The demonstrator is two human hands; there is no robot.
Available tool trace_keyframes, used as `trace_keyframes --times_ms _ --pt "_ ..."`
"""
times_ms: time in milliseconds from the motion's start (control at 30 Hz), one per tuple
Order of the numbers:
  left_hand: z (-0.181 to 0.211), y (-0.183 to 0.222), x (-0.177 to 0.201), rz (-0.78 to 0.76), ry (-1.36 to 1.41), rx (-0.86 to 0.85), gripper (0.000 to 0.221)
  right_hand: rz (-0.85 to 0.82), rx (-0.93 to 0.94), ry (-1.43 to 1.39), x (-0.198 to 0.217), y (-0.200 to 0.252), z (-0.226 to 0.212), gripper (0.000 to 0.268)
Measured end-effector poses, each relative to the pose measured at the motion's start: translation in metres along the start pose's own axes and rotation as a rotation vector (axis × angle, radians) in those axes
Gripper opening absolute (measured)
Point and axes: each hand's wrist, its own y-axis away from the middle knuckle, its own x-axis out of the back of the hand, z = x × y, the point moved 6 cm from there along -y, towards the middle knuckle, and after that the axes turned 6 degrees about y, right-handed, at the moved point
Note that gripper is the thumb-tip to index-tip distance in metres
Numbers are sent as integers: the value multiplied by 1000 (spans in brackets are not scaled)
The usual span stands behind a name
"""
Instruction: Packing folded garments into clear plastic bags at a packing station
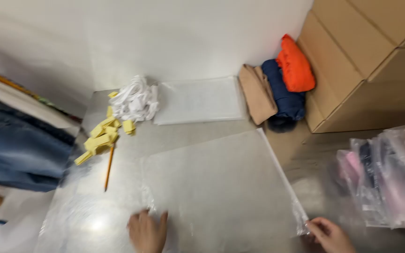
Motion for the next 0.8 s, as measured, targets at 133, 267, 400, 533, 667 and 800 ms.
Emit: trace_keyframes --times_ms 133,267,400,533,667,800 --pt "-96 64 -33 458 -66 -21 71 272 79 481 -5 35 -49 27" --pt "-116 77 -50 -210 10 295 60 547 647 685 -60 86 -135 38" --pt "-83 81 -24 -350 380 201 70 -130 934 323 -176 171 -189 64" --pt "10 105 51 -454 725 134 38 -569 1163 265 -232 287 -248 62" --pt "93 128 123 -662 1070 -27 20 -634 256 -216 -208 305 -264 35" --pt "121 116 129 -666 1290 -269 11 -382 140 -614 -165 241 -200 50"
